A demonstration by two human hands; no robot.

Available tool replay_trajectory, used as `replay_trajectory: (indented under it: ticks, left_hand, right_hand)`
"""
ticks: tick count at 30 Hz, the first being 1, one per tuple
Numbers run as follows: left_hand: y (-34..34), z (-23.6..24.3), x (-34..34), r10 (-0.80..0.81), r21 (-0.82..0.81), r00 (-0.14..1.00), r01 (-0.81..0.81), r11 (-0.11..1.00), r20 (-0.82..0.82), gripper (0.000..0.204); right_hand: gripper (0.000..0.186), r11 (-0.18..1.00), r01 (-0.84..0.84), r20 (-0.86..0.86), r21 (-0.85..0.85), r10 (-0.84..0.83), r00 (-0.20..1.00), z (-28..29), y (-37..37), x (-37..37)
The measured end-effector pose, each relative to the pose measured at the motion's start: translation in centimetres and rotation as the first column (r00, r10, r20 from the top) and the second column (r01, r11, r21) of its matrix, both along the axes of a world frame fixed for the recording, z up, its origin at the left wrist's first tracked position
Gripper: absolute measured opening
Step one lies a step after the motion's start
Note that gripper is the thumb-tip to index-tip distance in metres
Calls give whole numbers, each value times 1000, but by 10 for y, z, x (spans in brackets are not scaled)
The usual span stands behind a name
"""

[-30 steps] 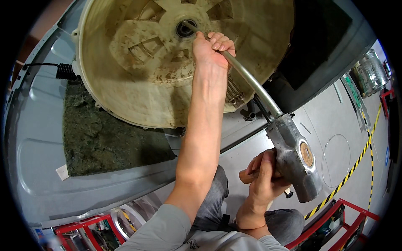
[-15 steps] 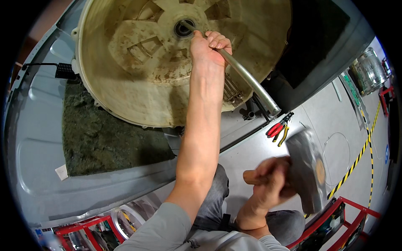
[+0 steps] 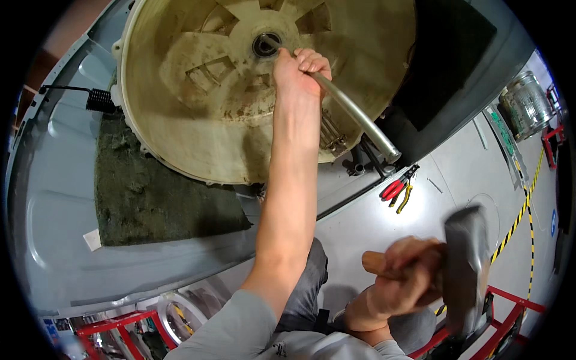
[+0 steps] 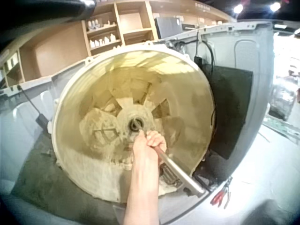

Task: The person hits a metal rod inserted into a washing machine tub with a hammer to loosen or remove a part.

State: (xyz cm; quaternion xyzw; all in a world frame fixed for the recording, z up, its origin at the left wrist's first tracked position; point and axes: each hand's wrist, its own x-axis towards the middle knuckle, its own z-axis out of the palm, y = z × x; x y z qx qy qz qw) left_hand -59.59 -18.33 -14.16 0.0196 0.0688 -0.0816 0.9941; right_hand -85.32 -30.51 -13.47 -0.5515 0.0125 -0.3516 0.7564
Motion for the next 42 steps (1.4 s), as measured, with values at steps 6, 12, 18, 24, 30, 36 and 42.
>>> replay_trajectory:
  ticks: [6,12,18,24,30,36,42]
  left_hand:
    - [4,-6,-2,4,27,1000,-4,1000,17,47]
    - [-3,-15,-2,-7,80,1000,6,997,17,48]
    - [-14,-14,-2,43,203,998,-32,979,-48,45]
    - [-18,-40,-26,41,463,997,-3,886,-72,42]
    - [-6,-65,-28,5,453,986,72,888,-167,42]
    - [-6,-77,-24,-13,458,993,67,887,-120,42]
    - [-2,-82,-23,-17,430,995,59,901,-101,42]
  right_hand:
    - [19,990,129,-41,56,-127,991,-17,8,-4]
    - [10,993,43,-278,108,-12,961,0,6,15]
    - [12,977,90,-133,194,-64,989,-10,-1,7]
    - [12,968,149,-199,204,-108,974,-27,-8,15]
    - [11,962,152,-260,227,-91,961,-41,-6,23]
    - [13,960,132,-262,249,-65,963,-46,-1,27]
    - [13,960,145,-258,240,-81,963,-48,2,31]
